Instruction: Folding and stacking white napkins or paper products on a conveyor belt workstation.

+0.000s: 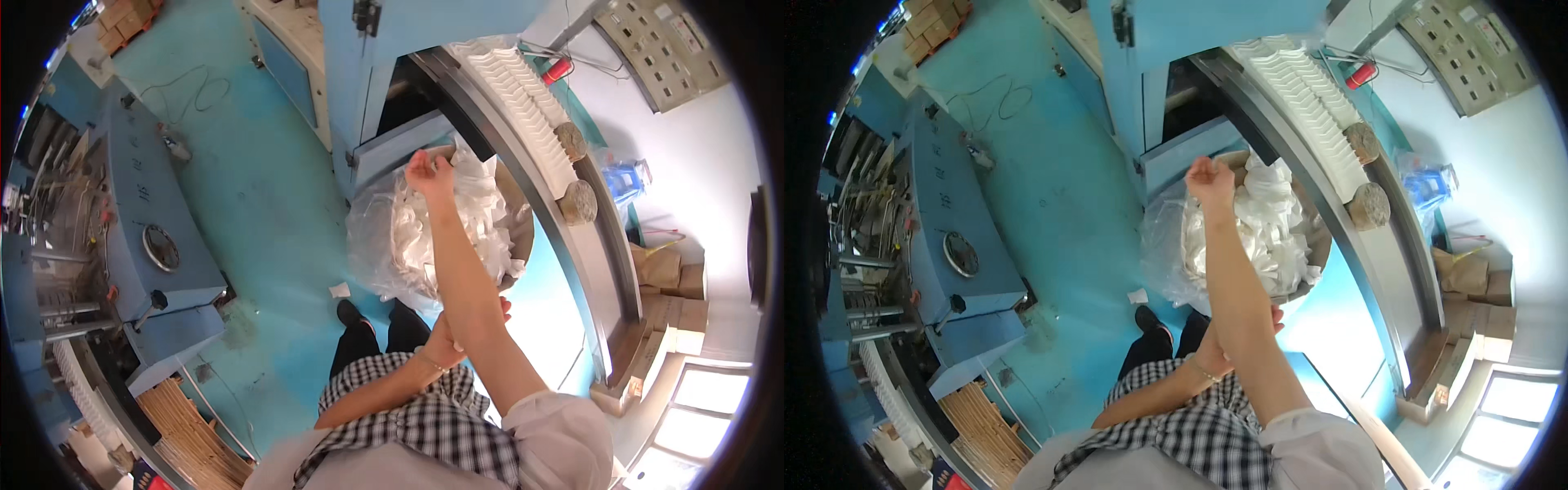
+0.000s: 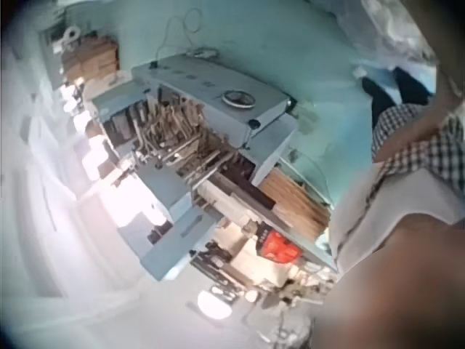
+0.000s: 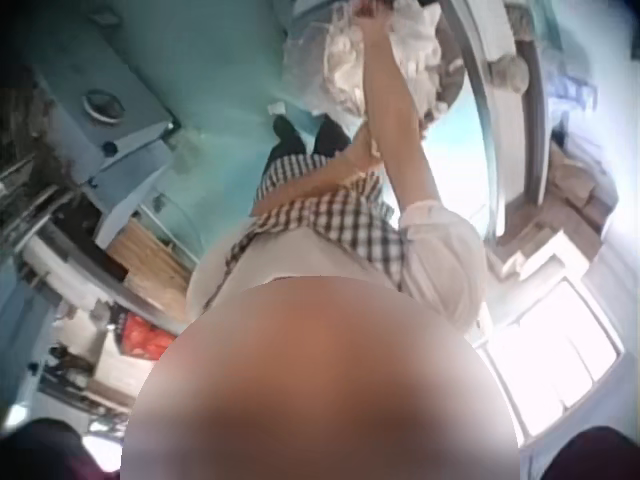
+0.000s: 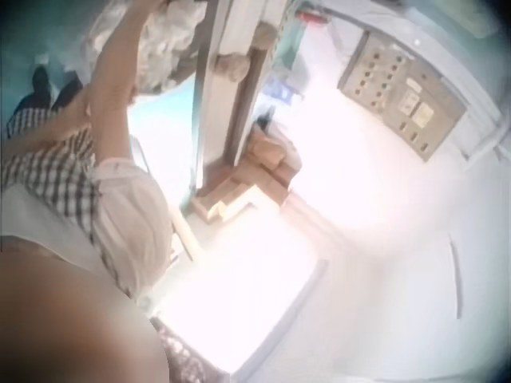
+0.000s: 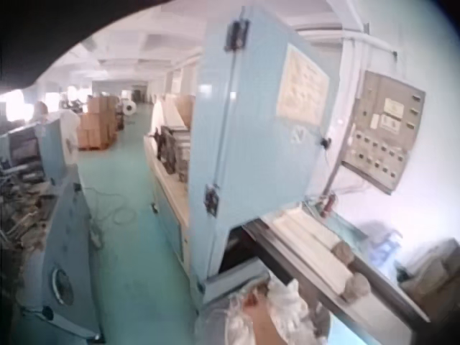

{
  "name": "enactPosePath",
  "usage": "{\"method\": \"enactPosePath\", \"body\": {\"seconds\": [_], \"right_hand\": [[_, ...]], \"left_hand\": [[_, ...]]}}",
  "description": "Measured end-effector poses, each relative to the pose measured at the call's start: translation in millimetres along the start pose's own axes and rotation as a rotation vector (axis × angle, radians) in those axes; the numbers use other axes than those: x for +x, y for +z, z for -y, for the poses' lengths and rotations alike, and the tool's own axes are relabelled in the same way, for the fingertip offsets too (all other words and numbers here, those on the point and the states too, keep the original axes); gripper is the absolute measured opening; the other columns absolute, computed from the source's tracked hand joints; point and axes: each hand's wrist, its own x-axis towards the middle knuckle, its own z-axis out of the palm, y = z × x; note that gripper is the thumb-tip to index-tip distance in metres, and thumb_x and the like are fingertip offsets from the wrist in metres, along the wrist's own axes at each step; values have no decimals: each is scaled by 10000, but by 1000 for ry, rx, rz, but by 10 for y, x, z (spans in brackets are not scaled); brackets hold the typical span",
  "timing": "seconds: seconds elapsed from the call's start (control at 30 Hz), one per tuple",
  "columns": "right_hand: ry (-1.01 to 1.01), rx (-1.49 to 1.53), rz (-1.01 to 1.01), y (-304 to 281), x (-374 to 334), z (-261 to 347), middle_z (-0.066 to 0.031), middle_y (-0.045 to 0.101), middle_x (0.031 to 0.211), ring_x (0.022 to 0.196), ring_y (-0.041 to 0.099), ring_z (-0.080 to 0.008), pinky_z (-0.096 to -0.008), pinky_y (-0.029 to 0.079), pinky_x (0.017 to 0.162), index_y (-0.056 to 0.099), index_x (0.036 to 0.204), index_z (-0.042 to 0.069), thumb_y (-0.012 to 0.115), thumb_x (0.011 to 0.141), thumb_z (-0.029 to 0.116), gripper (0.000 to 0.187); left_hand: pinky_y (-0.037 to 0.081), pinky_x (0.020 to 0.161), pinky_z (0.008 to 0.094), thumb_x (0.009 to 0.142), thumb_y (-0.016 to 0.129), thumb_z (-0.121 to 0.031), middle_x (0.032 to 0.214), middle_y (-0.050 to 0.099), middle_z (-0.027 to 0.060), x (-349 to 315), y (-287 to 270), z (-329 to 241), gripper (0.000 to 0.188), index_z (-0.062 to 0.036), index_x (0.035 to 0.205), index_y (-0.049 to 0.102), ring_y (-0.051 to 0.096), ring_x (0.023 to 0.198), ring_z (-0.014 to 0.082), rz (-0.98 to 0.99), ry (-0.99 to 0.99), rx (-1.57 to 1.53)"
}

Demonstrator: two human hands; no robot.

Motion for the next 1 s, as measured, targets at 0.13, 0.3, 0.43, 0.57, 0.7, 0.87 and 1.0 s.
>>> {"method": "enactPosePath", "body": {"seconds": [0.13, 0.3, 0.43, 0.57, 0.7, 0.87, 1.0], "right_hand": [[-27, 74, 268, 322, -904, 176, -105, 646, 942, 831, 611, -227, -341, 483, 711, 583, 1021, 2, 550, 975, 292, 295], [-30, 14, 262, 549, -1515, 80, -84, 640, 922, 809, 591, -211, -314, 468, 705, 598, 1024, -3, 535, 990, 269, 281], [-28, -121, 396, 538, -1617, 247, -77, 635, 917, 810, 587, -200, -299, 468, 702, 607, 1003, -2, 539, 985, 241, 253], [-178, -407, 418, 397, -1764, 497, -75, 646, 925, 828, 598, -200, -314, 487, 723, 618, 1037, 18, 553, 985, 251, 248], [-346, -907, 462, -56, -2046, 818, -57, 649, 938, 850, 597, -162, -302, 488, 770, 624, 1106, 25, 537, 1011, 294, 298], [-612, -1516, 698, -177, -3066, 1320, -68, 643, 998, 945, 615, -152, -313, 484, 835, 625, 1123, 12, 601, 986, 248, 274], [-924, -1931, 661, -42, -3788, 2077, -147, 625, 1101, 1082, 604, -284, -363, 487, 922, 637, 1137, 35, 729, 842, 71, 311]], "left_hand": [[390, 1135, 416, 1007, 523, -215, 1310, 588, 153, 303, -256, 222, 420, 26, 1349, 485, 566, 1215, 266, -2, -246, -204], [390, 1132, 437, 1018, 508, -308, 1374, 536, 148, 342, -102, 213, 505, 7, 1406, 434, 517, 1284, 302, 263, -425, -272], [422, 1091, 435, 1016, 508, -291, 1334, 559, 144, 475, -156, 253, 464, 3, 1373, 466, 544, 1236, 307, 53, -557, -82], [450, 1041, 404, 1008, 492, -281, 1238, 586, 124, 992, -258, 401, 414, 12, 1301, 506, 575, 1137, 275, 126, -320, 76], [466, 1008, 384, 991, 501, -294, 1234, 574, 97, 1372, -100, 447, 415, -12, 1296, 508, 576, 1118, 253, -120, -135, 41], [433, 1044, 390, 1014, 449, -451, 1350, 506, 101, 1762, -218, 617, 523, -70, 1373, 462, 561, 1149, 260, -418, 88, 294], [436, 1022, 405, 950, 502, -608, 1382, 491, 136, 2102, -569, 718, 745, -63, 1444, 381, 538, 1194, 267, -783, -185, 860]]}}
